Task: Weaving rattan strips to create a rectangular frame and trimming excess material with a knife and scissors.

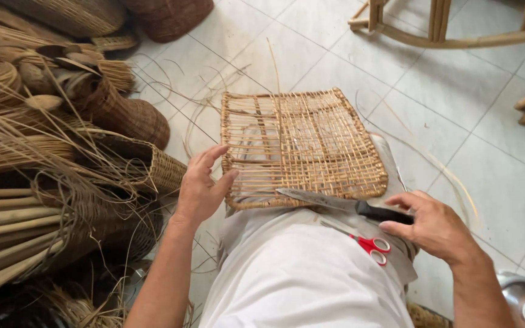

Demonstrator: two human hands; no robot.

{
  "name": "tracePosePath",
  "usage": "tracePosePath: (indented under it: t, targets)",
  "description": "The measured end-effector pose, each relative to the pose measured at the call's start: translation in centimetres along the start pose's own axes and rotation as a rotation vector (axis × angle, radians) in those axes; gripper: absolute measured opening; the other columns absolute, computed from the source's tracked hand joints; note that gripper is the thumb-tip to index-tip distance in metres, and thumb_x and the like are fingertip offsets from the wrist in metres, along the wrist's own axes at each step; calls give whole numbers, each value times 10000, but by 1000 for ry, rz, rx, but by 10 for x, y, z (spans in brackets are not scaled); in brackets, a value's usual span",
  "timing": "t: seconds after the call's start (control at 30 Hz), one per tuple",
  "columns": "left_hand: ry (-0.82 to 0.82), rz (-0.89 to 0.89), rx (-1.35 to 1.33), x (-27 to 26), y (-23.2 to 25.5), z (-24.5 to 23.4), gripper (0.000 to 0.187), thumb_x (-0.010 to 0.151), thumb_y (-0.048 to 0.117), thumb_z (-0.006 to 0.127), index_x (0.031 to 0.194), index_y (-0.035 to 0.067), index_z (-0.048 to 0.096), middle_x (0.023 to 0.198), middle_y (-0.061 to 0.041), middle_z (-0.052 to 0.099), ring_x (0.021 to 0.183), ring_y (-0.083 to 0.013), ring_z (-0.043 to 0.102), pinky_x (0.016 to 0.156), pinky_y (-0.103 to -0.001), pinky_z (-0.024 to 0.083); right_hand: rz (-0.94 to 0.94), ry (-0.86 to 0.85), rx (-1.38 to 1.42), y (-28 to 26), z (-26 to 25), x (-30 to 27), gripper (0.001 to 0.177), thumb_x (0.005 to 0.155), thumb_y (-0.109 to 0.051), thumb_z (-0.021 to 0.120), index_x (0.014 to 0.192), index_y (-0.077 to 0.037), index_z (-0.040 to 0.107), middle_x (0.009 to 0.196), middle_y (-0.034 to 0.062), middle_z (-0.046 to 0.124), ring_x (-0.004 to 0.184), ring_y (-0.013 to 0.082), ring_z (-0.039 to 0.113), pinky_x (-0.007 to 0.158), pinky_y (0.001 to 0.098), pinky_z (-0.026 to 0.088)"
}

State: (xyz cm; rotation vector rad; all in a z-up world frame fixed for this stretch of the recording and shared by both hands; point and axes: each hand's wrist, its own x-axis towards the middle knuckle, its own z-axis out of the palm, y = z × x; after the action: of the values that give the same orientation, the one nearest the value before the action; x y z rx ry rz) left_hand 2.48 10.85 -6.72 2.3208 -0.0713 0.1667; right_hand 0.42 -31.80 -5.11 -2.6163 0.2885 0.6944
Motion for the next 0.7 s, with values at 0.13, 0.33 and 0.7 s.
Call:
tracePosePath:
  t: [0.13, 0.33, 0.7]
  targets:
    - [-10, 62, 97, 3, 2, 16, 579, 924, 346, 723, 1445, 134, 589, 1541, -121, 519, 1402, -308, 465, 1122, -502, 415, -58, 50, -116, 23, 27, 11, 433, 752, -438, 776, 1184, -435, 749, 1194, -102, 701, 1102, 195, 721, 978, 385, 545]
    - [46, 300, 121, 27, -3, 24, 635, 822, 319, 874, 1398, 154, 667, 1415, -186, 607, 1344, -422, 545, 1119, -514, 444, -98, -9, -144, 14, 5, 3, 330, 726, -424, 759, 1028, -291, 748, 1010, -35, 771, 1085, 254, 743, 932, 406, 585]
    - [50, 321, 177, 21, -8, 24, 625, 874, 373, 794, 1412, 102, 631, 1509, -242, 526, 1436, -462, 443, 1156, -583, 372, -124, -111, 22, 3, -62, -48, 276, 769, -361, 752, 999, -229, 828, 796, 10, 813, 785, 157, 715, 790, 318, 556]
